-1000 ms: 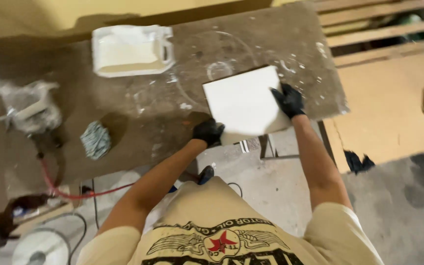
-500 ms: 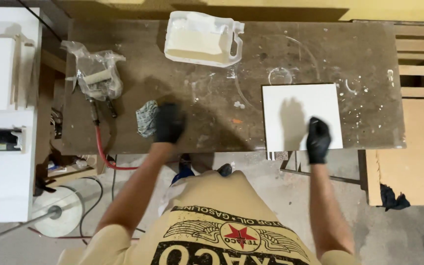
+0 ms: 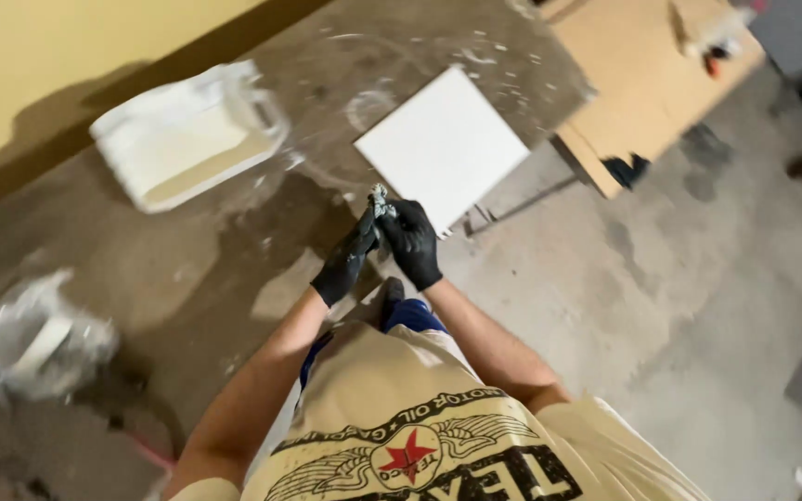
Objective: Wiping a small board with a rag and then painting it with a small roller
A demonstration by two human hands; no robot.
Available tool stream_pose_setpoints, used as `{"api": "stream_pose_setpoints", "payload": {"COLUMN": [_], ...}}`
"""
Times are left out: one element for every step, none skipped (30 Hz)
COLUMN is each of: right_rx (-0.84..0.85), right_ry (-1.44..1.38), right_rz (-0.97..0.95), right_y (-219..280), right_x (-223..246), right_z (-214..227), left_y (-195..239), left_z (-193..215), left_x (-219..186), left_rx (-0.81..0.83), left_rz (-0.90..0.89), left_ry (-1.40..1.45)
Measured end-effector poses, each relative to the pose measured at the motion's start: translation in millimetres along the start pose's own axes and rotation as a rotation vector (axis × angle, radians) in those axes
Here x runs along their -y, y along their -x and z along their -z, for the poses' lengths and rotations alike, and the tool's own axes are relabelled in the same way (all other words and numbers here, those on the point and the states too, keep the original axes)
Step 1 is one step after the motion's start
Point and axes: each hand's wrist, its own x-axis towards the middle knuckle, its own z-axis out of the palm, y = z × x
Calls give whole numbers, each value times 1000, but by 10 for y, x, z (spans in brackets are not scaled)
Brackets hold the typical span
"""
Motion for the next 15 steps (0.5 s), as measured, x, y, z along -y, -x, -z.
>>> {"api": "stream_pose_setpoints", "payload": {"right_rx": [-88, -163, -196, -154, -102, -114, -148, -185, -201, -165, -131, -127, -103, -76, -69], "right_ry": [36, 64, 73, 319, 567, 570, 760, 948, 950, 843, 736, 736, 729, 718, 715], "right_rz": [3, 12, 4, 304, 602, 596, 520, 438, 431, 412, 393, 384, 412, 439, 430], "right_y": [-92, -211, -462, -673, -879, -950, -1030, -1160, -1309, -1397, -1489, -1493, -1492, -1453, -1237], "right_x": [-125, -241, -289, -340, -394, -667, -938, -1211, -1380, -1560, -1747, -2082, -2416, -2741, -2520], "right_z": [156, 282, 466, 638, 813, 822, 832, 842, 816, 786, 745, 582, 411, 225, 143], "left_y": [-224, -445, -638, -772, -907, -938, -977, -1064, -1120, -1107, -1093, -1106, -1117, -1095, -1058], "left_z": [114, 216, 93, 0, -94, -207, -322, -466, -581, -664, -759, -754, -754, -734, -711], "left_x": [58, 154, 209, 258, 305, 272, 242, 224, 192, 140, 91, 74, 63, 61, 65], "left_rx": [240, 516, 518, 248, -15, -17, 0, 13, 6, 90, 174, 182, 140, 101, 113], "left_rz": [196, 389, 351, 233, 120, 106, 96, 83, 68, 100, 131, 128, 132, 138, 138], "left_ry": [783, 1547, 1558, 1374, 1179, 1183, 1067, 950, 951, 952, 951, 955, 935, 913, 916]}}
